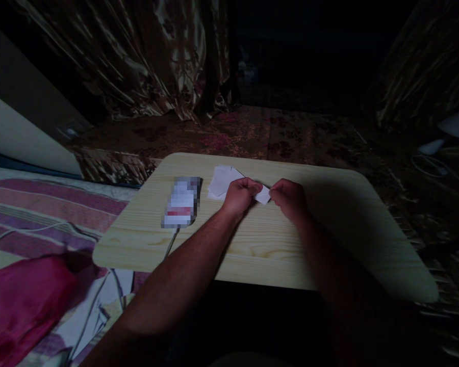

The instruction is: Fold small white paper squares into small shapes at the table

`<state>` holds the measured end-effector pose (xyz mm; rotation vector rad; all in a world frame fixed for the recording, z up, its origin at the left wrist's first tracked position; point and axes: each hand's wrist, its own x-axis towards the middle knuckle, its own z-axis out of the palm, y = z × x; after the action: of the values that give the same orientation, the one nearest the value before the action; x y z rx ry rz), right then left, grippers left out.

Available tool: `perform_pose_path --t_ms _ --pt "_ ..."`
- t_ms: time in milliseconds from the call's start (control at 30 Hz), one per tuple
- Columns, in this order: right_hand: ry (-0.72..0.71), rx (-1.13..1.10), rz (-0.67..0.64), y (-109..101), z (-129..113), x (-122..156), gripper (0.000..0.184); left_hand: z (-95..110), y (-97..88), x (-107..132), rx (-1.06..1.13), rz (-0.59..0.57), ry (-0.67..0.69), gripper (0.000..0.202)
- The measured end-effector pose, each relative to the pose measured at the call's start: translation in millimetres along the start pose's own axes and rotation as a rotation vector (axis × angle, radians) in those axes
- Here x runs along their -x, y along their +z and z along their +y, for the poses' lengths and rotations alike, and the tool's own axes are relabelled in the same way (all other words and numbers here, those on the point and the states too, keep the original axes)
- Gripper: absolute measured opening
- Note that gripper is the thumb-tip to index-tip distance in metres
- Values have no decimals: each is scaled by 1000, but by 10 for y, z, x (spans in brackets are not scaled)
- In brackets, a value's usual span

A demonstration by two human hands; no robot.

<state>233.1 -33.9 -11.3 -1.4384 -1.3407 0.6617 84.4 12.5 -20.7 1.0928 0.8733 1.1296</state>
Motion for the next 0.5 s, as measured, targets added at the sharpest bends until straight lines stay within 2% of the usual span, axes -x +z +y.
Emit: perform_pose_path --t_ms 300,500 --pt "136 -110 -42 -64 -116 -2 5 3 -34 -19 -34 -80 -51 31" --pt "131 -133 -63 -57 -127 3 5 39 -61 -23 -97 -80 -63 34"
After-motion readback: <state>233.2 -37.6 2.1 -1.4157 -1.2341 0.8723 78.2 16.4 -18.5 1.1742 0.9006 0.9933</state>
